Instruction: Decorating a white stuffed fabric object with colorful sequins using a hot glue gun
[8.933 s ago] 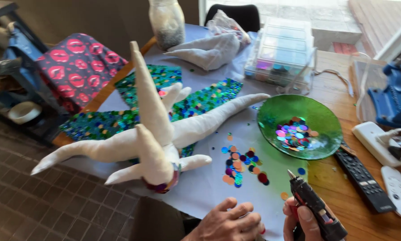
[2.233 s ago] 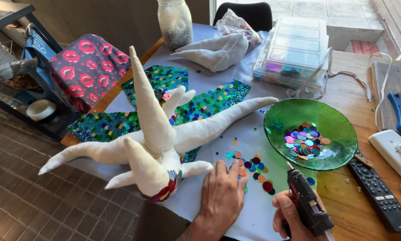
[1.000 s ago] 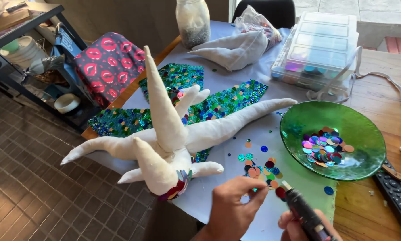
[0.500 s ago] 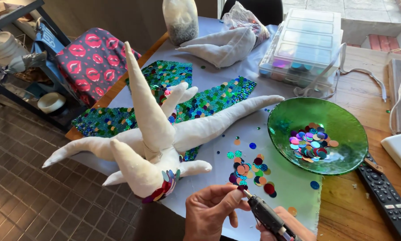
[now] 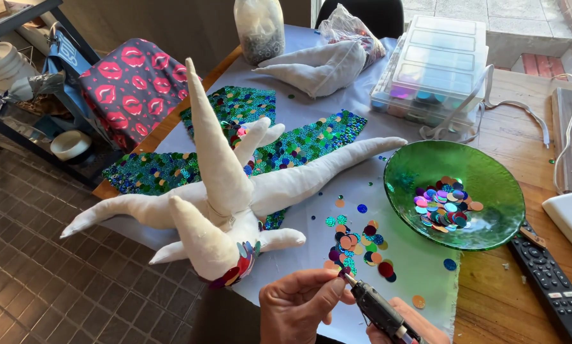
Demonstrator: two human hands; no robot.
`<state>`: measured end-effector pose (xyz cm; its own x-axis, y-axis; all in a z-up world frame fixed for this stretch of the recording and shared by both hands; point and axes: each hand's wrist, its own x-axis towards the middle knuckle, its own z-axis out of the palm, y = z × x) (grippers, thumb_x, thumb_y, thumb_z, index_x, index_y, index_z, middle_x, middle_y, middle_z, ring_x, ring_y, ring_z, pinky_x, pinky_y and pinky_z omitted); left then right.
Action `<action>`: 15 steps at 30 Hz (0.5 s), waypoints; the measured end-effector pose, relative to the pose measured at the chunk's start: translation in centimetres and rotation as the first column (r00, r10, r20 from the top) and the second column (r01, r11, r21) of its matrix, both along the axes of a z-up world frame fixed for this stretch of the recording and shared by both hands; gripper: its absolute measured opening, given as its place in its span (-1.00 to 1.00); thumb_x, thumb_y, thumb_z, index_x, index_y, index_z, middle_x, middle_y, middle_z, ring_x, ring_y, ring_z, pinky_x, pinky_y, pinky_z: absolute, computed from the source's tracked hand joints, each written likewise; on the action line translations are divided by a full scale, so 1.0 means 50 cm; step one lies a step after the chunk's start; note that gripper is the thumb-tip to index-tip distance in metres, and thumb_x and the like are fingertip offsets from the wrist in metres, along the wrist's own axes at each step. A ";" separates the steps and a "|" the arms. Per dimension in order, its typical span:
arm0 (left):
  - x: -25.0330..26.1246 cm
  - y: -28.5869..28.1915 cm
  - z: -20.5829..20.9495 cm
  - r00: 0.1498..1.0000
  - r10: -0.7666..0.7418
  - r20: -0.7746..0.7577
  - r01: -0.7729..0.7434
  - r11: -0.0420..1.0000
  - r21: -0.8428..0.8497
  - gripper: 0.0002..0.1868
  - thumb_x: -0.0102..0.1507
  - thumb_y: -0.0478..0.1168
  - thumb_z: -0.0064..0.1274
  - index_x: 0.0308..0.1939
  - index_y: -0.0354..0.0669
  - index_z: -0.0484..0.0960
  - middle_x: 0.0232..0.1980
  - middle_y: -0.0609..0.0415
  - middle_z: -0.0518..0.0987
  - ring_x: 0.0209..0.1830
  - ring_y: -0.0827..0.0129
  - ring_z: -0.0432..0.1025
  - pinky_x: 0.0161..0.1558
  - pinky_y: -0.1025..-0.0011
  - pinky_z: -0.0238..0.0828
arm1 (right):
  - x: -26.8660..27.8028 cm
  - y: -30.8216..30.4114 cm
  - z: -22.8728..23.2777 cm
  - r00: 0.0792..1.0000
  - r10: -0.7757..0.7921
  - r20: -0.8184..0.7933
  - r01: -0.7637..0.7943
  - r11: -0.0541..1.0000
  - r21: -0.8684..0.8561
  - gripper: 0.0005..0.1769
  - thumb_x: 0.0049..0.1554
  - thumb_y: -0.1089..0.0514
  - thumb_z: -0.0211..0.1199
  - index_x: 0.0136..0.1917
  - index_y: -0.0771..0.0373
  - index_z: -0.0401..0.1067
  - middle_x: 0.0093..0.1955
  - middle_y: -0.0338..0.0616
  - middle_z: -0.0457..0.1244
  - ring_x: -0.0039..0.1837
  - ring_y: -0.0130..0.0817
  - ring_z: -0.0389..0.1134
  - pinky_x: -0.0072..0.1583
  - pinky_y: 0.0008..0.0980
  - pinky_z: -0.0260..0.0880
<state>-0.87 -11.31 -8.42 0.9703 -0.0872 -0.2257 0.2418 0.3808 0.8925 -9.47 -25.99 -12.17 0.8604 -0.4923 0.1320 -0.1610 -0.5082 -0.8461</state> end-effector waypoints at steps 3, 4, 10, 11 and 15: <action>-0.003 0.001 -0.006 0.995 0.039 0.096 -0.044 0.998 0.050 -0.85 0.02 -0.43 0.44 -0.34 -0.45 0.88 -0.52 -0.30 0.83 -0.55 0.26 0.72 -0.60 0.45 0.49 | 0.000 0.002 -0.011 0.998 -0.037 -0.044 0.036 0.999 -0.041 -0.85 -0.10 0.27 0.37 -0.44 0.05 0.56 -0.46 -0.41 0.18 -0.38 -0.51 0.15 -0.26 -0.55 0.11; -0.003 0.001 -0.004 0.995 0.040 0.096 -0.045 0.998 0.049 -0.85 0.02 -0.43 0.44 -0.34 -0.45 0.88 -0.52 -0.30 0.83 -0.55 0.26 0.72 -0.60 0.45 0.49 | -0.001 -0.003 -0.009 0.998 -0.036 -0.043 0.034 0.999 -0.042 -0.85 -0.10 0.27 0.37 -0.44 0.05 0.56 -0.46 -0.41 0.18 -0.38 -0.51 0.15 -0.26 -0.55 0.11; 0.002 0.027 0.030 1.000 0.000 0.015 -0.001 1.000 0.024 -0.87 0.00 -0.46 0.48 -0.42 -0.46 0.85 -0.60 -0.35 0.78 -0.66 0.31 0.61 -0.55 0.47 0.44 | 0.021 -0.130 -0.166 0.796 0.063 -0.601 -0.076 0.997 0.005 -0.81 -0.13 -0.20 0.50 -0.23 -0.22 0.76 -0.16 -0.48 0.49 -0.15 -0.51 0.61 0.02 -0.52 0.47; 0.006 0.043 0.033 0.969 -0.247 -0.003 0.244 0.961 -0.131 -0.91 0.13 -0.44 0.36 -0.33 -0.44 0.78 -0.44 -0.30 0.76 -0.57 0.27 0.60 -0.60 0.52 0.34 | 0.010 -0.091 -0.080 0.973 0.054 -0.223 -0.028 0.992 0.120 -0.81 -0.08 -0.16 0.47 -0.31 -0.08 0.70 -0.25 -0.38 0.48 -0.33 -0.47 0.48 -0.18 -0.49 0.35; 0.012 0.085 0.082 0.624 -0.760 -0.182 0.638 0.630 -0.444 -0.88 0.30 -0.33 0.23 -0.19 -0.38 0.69 -0.21 -0.08 0.71 -0.28 0.41 0.59 -0.18 0.61 0.52 | 0.074 -0.080 0.059 0.658 0.475 0.585 -0.484 0.861 -0.155 -0.98 0.23 0.09 0.16 -0.04 -0.01 0.38 -0.13 -0.30 0.43 -0.11 -0.41 0.48 0.07 -0.36 0.52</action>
